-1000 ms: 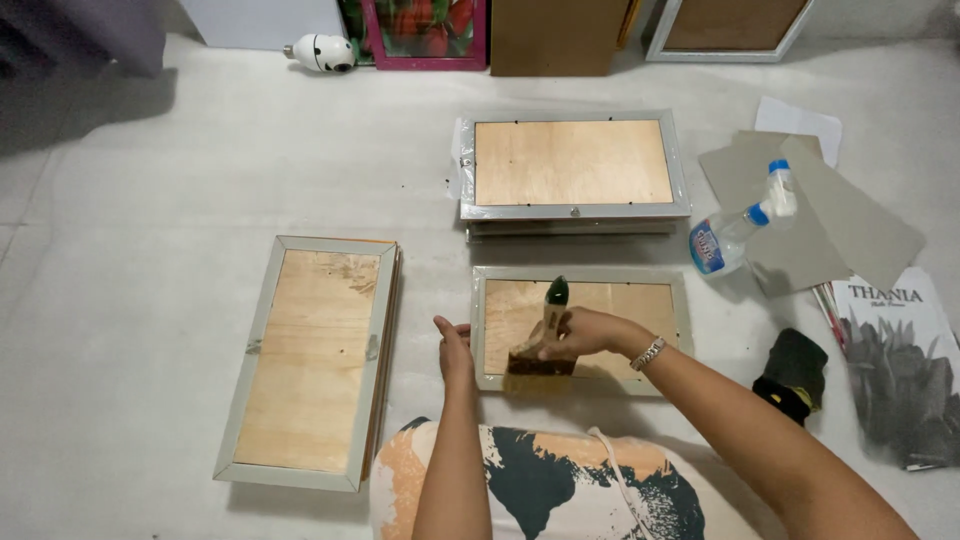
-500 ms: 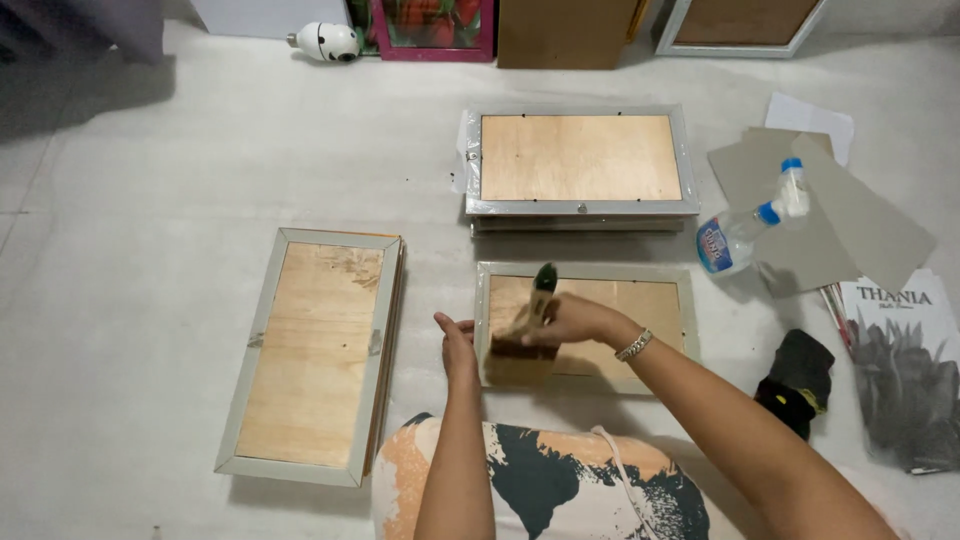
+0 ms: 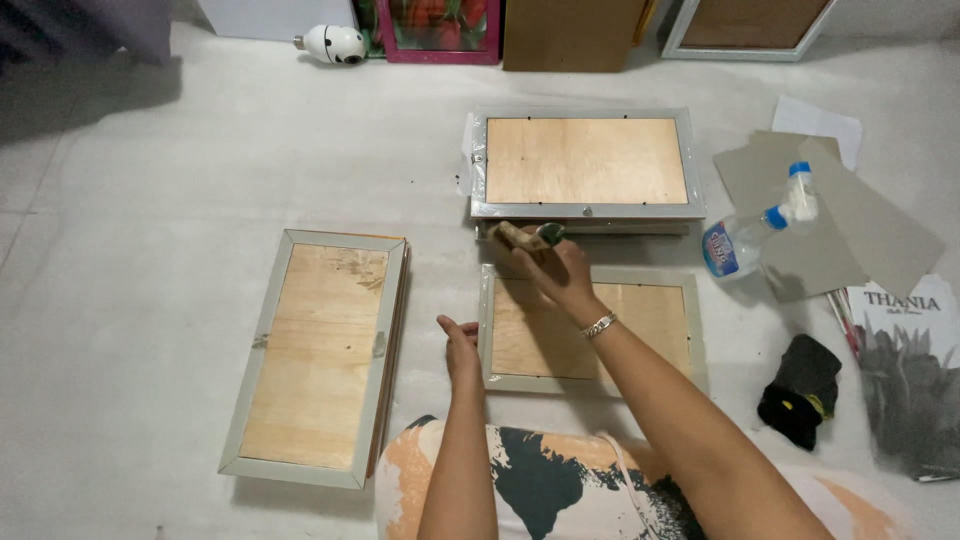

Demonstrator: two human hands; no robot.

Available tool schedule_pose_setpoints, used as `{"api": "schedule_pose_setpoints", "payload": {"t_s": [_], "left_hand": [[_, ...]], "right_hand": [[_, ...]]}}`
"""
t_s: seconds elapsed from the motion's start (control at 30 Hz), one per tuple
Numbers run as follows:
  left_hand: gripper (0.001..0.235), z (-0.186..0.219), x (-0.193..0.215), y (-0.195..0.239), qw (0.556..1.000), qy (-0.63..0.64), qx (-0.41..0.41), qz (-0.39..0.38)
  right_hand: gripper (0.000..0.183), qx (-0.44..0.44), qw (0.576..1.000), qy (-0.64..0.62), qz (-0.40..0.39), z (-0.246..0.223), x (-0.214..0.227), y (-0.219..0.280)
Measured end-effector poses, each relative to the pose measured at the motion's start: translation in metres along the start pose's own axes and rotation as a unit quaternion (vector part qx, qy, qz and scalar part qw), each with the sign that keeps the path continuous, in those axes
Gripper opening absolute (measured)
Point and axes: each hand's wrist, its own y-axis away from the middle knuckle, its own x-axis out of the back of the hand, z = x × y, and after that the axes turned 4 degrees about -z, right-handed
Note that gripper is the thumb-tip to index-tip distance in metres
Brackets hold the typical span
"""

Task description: Cleaning and preparing picture frame components including the frame, backing, and glass.

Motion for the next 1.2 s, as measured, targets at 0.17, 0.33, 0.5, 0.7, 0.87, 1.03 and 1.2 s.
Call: {"api": "schedule_pose_setpoints", "payload": {"t_s": [0.17,0.33,0.5,0.7,0.87,1.03,1.2], "left_hand": [[0.099,-0.012,-0.001,-0.016,1.000,-0.018,0.003,0.002],[0.098,-0.013,-0.002,-0.024,1.000,-0.021,0.009,-0.002],[0.095,-0.014,-0.003,-0.018,1.000,0.000,-0.016,0.005],[0.098,-0.022,-0.004,-0.028,0.999,-0.018,-0.034,-0.002],[0.098,-0.019,-0.005,-0.027,1.000,-0.007,-0.029,-0.001],[0.098,-0.026,-0.005,-0.034,1.000,0.004,-0.010,0.008],[0.098,-0.017,-0.001,-0.023,0.999,0.026,-0.027,-0.008]], "right_hand": [[0.061,-0.129,0.987,0.033,-0.094,-0.052,-0.001,0.043],[0.062,-0.221,0.974,0.049,-0.023,0.041,0.014,0.046],[0.059,-0.285,0.953,0.046,0.091,0.076,0.091,0.099],[0.048,-0.340,0.894,0.224,0.188,0.179,0.147,0.126],[0.049,-0.268,0.955,0.085,0.092,0.021,0.068,0.125],[0.055,-0.243,0.961,-0.120,-0.052,0.040,-0.056,0.106],[0.063,-0.259,0.962,-0.079,-0.022,0.044,-0.032,0.106]]}}
